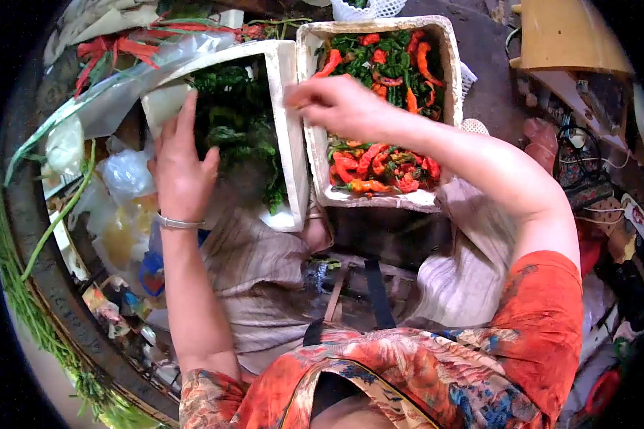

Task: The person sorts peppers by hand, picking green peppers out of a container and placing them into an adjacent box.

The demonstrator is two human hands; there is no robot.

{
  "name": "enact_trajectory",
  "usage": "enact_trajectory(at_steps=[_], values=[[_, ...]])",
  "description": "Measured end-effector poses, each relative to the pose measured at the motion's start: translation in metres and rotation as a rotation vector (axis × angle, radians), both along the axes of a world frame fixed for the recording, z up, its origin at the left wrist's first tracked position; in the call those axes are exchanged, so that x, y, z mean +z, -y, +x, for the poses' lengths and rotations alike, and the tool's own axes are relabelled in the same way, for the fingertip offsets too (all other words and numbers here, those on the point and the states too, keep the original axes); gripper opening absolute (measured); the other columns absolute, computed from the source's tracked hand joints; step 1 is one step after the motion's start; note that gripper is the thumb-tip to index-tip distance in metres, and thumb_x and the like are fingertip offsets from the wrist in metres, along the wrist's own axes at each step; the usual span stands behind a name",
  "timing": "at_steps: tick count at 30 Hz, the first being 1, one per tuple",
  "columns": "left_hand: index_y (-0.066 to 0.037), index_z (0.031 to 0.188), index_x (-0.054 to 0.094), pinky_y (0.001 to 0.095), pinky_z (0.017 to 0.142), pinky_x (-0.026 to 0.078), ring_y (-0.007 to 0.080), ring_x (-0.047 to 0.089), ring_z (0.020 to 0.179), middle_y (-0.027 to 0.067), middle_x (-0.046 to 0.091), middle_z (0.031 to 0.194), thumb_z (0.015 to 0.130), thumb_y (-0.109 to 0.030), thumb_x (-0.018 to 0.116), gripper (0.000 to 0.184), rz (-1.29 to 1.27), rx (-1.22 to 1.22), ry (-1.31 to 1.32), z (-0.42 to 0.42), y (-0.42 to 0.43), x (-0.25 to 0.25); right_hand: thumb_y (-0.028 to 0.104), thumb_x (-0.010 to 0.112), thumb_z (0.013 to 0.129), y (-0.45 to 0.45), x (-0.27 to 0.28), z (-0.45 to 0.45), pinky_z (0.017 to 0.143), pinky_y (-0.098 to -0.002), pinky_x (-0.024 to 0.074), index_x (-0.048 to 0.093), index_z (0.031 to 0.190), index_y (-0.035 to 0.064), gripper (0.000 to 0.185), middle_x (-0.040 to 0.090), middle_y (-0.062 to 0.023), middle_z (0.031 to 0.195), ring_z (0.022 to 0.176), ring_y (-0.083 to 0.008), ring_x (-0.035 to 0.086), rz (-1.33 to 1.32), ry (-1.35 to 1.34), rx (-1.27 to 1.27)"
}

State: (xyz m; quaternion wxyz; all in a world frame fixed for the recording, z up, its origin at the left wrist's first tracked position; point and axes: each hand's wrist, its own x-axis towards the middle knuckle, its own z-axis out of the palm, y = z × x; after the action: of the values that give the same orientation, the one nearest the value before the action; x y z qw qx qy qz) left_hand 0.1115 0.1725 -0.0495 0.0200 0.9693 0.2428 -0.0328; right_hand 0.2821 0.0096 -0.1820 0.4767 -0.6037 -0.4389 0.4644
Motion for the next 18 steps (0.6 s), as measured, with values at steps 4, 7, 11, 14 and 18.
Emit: enact_trajectory(at_steps=[4,7,11,14,18], values=[[-0.013,0.137,0.047,0.0393,0.097,0.042,0.0311,0.055,0.111,0.0149,0.059,0.120,0.073,-0.004,0.067,0.068,0.000,-0.123,0.003,0.026,0.043,0.010,0.016,0.058,0.085,0.037,-0.069,0.050,0.080,-0.0409,0.0494,0.061,0.103,0.0068,0.020,0.060,-0.0141,0.098,0.094,-0.0321,0.060,-0.183,0.680,-0.176],[-0.015,0.133,0.048,0.0461,0.094,0.036,0.0239,0.055,0.106,0.0063,0.059,0.109,0.077,-0.009,0.063,0.059,-0.068,-0.223,-0.012,0.030,0.066,0.004,0.012,0.052,0.083,0.048,-0.110,0.077,0.079,-0.0463,0.0510,0.060,0.095,0.0031,0.017,0.061,-0.0190,0.097,0.095,-0.0370,0.061,-0.295,0.904,-0.241],[-0.013,0.131,0.050,0.0458,0.095,0.036,0.0250,0.055,0.104,0.0071,0.060,0.108,0.077,-0.009,0.065,0.056,-0.114,-0.293,-0.057,0.030,0.085,0.003,0.010,0.052,0.083,0.047,-0.136,0.085,0.081,-0.0465,0.0513,0.062,0.098,0.0027,0.019,0.062,-0.0193,0.101,0.096,-0.0375,0.061,-0.413,0.927,-0.135],[-0.011,0.132,0.051,0.0422,0.094,0.038,0.0257,0.056,0.104,0.0087,0.061,0.110,0.076,-0.008,0.068,0.058,-0.138,-0.288,-0.074,0.032,0.087,0.005,0.014,0.058,0.081,0.038,-0.131,0.093,0.081,-0.0460,0.0520,0.064,0.098,0.0030,0.021,0.064,-0.0183,0.101,0.098,-0.0351,0.062,-0.522,0.879,-0.024],[-0.013,0.132,0.051,0.0430,0.097,0.037,0.0257,0.056,0.104,0.0108,0.061,0.111,0.076,-0.008,0.068,0.058,-0.198,-0.262,-0.089,0.034,0.087,0.004,0.026,0.070,0.075,0.044,-0.106,0.112,0.084,-0.0412,0.0536,0.066,0.097,0.0044,0.031,0.065,-0.0176,0.105,0.102,-0.0305,0.063,-0.560,0.762,0.025]])
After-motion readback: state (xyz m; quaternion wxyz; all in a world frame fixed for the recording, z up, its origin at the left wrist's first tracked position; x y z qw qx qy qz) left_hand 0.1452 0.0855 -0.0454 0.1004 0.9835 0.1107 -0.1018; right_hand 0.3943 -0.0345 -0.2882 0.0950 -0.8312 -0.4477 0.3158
